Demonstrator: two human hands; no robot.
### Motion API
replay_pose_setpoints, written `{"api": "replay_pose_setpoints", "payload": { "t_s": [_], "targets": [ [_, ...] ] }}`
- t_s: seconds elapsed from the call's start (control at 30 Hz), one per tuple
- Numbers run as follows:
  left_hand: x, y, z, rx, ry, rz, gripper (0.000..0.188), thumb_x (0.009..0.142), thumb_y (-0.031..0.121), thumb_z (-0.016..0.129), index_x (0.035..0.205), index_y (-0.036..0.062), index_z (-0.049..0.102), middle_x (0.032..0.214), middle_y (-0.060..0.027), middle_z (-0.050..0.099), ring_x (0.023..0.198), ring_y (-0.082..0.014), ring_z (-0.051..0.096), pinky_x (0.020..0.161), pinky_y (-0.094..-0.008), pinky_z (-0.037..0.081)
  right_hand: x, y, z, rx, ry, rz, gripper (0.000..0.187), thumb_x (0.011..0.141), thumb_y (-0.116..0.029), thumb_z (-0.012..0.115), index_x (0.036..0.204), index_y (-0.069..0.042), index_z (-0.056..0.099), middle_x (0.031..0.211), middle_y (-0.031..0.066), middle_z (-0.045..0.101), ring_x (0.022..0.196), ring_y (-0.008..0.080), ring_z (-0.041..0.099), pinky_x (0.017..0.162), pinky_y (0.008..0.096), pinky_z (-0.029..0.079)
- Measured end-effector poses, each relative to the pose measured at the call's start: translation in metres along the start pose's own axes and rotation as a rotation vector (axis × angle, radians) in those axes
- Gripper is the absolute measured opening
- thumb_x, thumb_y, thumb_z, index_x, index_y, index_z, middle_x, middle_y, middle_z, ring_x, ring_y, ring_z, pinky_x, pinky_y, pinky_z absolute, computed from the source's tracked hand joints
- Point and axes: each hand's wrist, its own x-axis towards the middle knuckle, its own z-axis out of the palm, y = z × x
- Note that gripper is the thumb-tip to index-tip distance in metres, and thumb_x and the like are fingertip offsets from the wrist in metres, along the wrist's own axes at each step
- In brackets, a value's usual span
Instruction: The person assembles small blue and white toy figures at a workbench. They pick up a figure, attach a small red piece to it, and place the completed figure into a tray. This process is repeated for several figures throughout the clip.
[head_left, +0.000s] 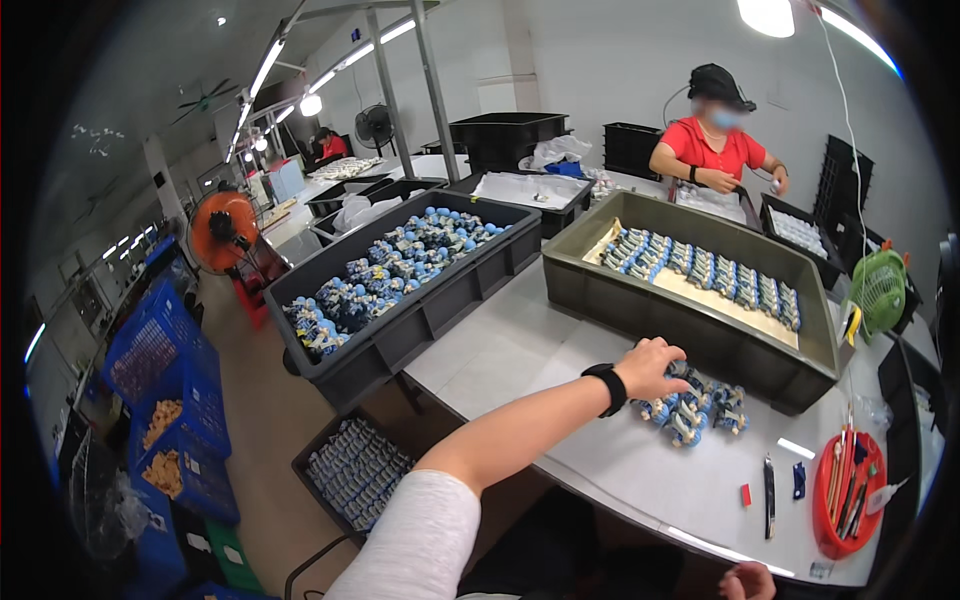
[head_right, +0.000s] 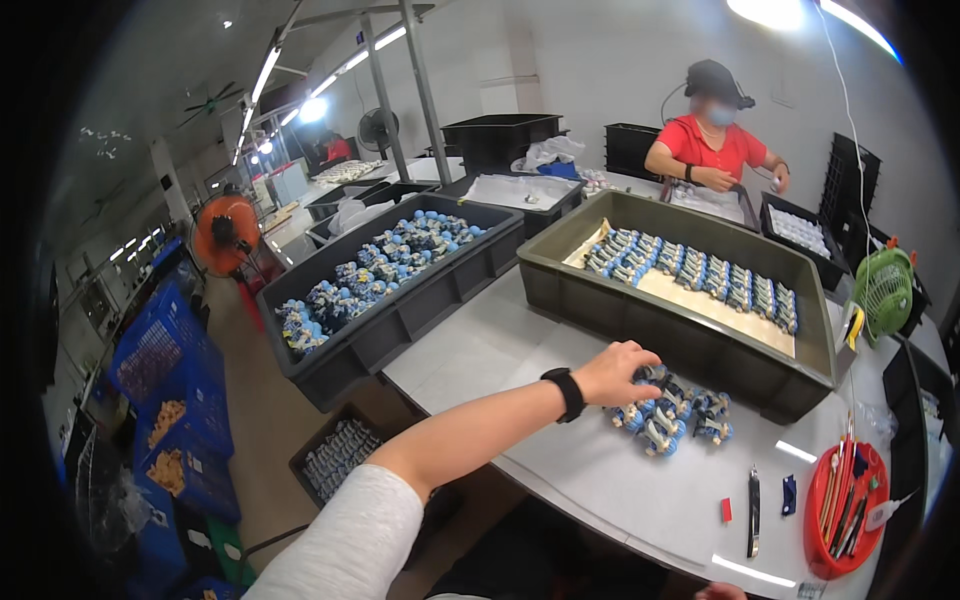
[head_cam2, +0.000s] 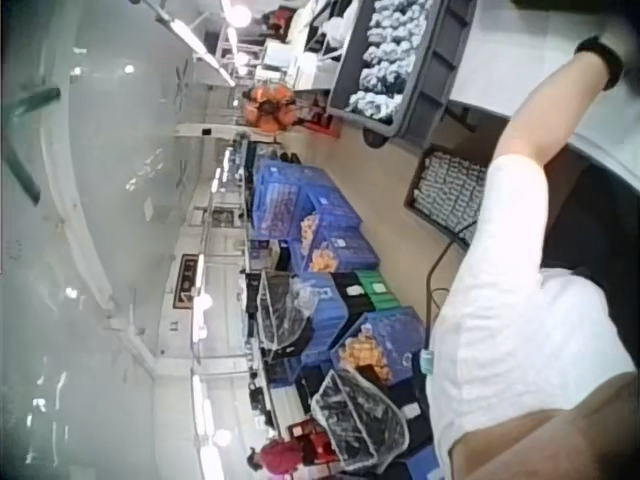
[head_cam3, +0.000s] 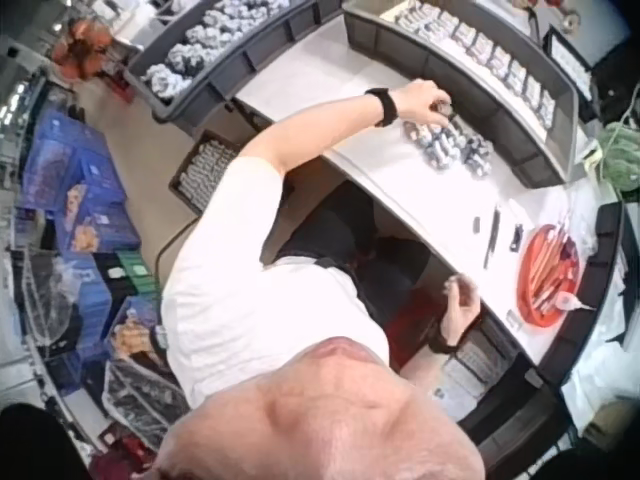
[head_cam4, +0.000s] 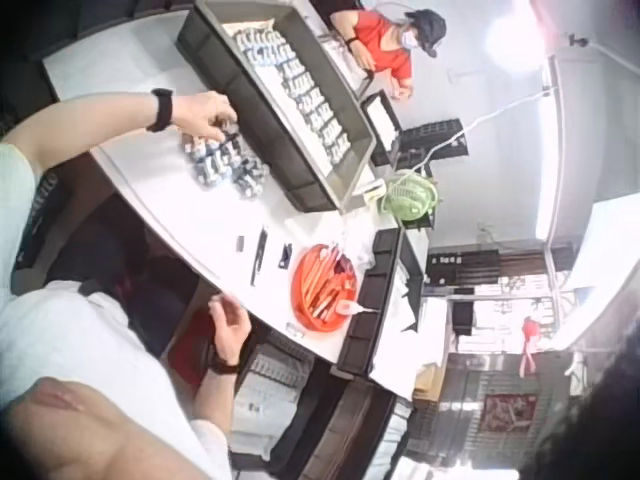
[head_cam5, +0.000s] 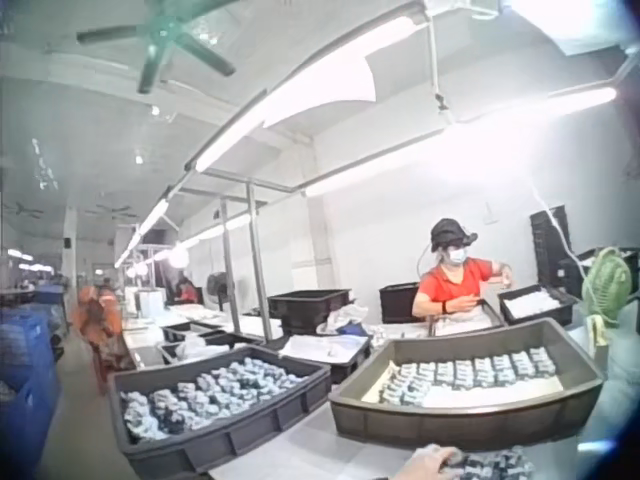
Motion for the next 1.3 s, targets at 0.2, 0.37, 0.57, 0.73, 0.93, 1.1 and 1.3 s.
{"api": "replay_pose_setpoints", "payload": {
  "t_s": [0.2,0.37,0.57,0.73,0.93,1.1,1.3],
  "targets": [
    [0.037,0.005,0.013,0.123,-0.205,-0.232,0.070,0.071,0.060,0.059,0.124,0.0158,0.048,0.120,-0.0204,0.041,0.117,-0.0364,0.035,0.094,-0.0514,0.033,0.057,0.003,0.094,0.189,-0.145,-0.061,0.019,0.082,-0.002,0.061,0.101,0.000,0.058,0.083,0.0059,0.061,0.072,0.0115,0.057,0.065,0.0232,0.047],
    [0.043,-0.016,0.026,0.079,-0.185,-0.286,0.064,0.070,0.059,0.059,0.117,0.0152,0.055,0.126,-0.0232,0.035,0.118,-0.0385,0.036,0.095,-0.0517,0.033,0.083,0.010,0.146,0.143,-0.121,-0.101,0.014,0.080,0.004,0.057,0.093,0.000,0.055,0.074,0.0027,0.057,0.065,0.0084,0.056,0.059,0.0198,0.044],
    [0.033,-0.009,0.023,0.166,-0.204,-0.315,0.055,0.071,0.052,0.059,0.114,0.0188,0.058,0.126,-0.0233,0.032,0.116,-0.0398,0.037,0.094,-0.0497,0.035,0.084,0.021,0.141,0.083,-0.158,-0.162,0.016,0.079,0.003,0.060,0.094,0.001,0.056,0.079,0.0023,0.058,0.072,0.0074,0.054,0.066,0.0193,0.043],
    [0.017,-0.001,0.015,0.112,-0.312,-0.327,0.053,0.076,0.051,0.054,0.116,0.0168,0.057,0.120,-0.0221,0.043,0.116,-0.0368,0.039,0.095,-0.0477,0.034,0.082,0.019,0.141,0.029,-0.161,-0.181,0.016,0.079,0.003,0.060,0.094,0.002,0.056,0.080,0.0024,0.058,0.073,0.0071,0.054,0.067,0.0190,0.042],
    [0.007,-0.001,-0.007,-0.013,-0.394,-0.259,0.055,0.081,0.052,0.048,0.114,0.0084,0.057,0.113,-0.0228,0.052,0.112,-0.0367,0.045,0.094,-0.0400,0.037,0.082,0.015,0.140,0.006,-0.145,-0.187,0.015,0.079,0.004,0.059,0.093,0.002,0.057,0.080,0.0024,0.058,0.073,0.0072,0.055,0.067,0.0191,0.042],
    [-0.001,-0.039,-0.010,-0.102,-0.304,-0.147,0.039,0.079,0.028,0.059,0.109,0.0037,0.056,0.093,-0.0172,0.062,0.090,-0.0283,0.059,0.079,-0.0361,0.046,0.084,0.021,0.140,-0.024,-0.104,-0.228,0.015,0.074,-0.005,0.065,0.086,0.001,0.059,0.076,0.0087,0.061,0.069,0.0156,0.058,0.064,0.0265,0.046],
    [-0.024,-0.058,-0.011,-0.320,-0.111,-0.332,0.031,0.077,0.016,0.065,0.101,0.0003,0.054,0.073,-0.0065,0.060,0.063,-0.0124,0.055,0.056,-0.0279,0.045,0.086,0.022,0.139,-0.047,-0.110,-0.247,0.011,0.077,0.001,0.061,0.087,0.002,0.060,0.078,0.0062,0.061,0.070,0.0105,0.057,0.064,0.0218,0.045]
  ]
}}
